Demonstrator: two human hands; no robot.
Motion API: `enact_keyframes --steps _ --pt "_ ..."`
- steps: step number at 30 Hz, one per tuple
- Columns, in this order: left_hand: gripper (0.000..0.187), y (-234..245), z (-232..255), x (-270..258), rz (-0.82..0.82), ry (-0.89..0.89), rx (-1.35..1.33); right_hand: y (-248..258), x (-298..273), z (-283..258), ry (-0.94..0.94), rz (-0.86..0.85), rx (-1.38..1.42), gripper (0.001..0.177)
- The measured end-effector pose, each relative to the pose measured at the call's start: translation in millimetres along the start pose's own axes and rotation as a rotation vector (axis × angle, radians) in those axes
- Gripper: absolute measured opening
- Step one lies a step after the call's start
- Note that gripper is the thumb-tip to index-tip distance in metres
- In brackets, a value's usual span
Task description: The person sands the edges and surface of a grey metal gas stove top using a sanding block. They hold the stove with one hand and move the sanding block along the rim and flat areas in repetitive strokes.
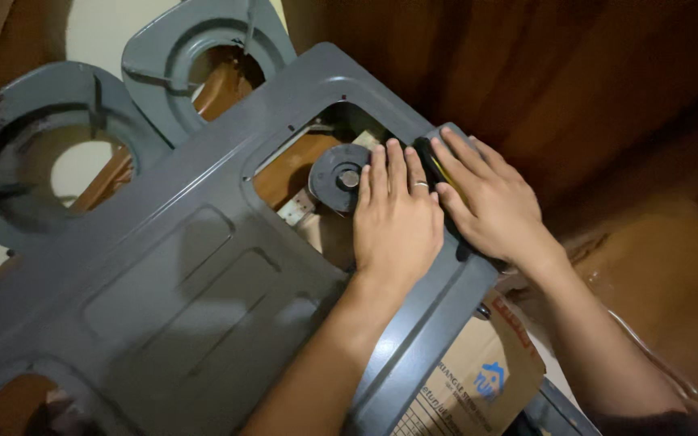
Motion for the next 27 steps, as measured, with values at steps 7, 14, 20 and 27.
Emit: enact_keyframes --steps 7,14,20,27 --pt "0.064 15 -13 4 -0.043 0.07 0.169 -10 32 3 0.115 -0.034 0.012 0.056" --pt "0.07 12 -20 1 0.0 0.124 0.097 -5 25 -1 0.093 -0.033 0.031 0.054" --pt "0.074 8 -21 3 -0.057 0.15 0.114 -5 22 -1 0.086 -0.052 0.042 0.054" --pt "0.082 12 -23 6 -0.078 0.186 0.129 -17 56 -1 0.166 -0.061 0.053 0.056"
Point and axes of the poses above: each hand's wrist, its own x-axis towards the middle knuckle, its own y-axis out of the back of the hand, z = x × y, the point moved 7 cm from there along x, towards the middle knuckle
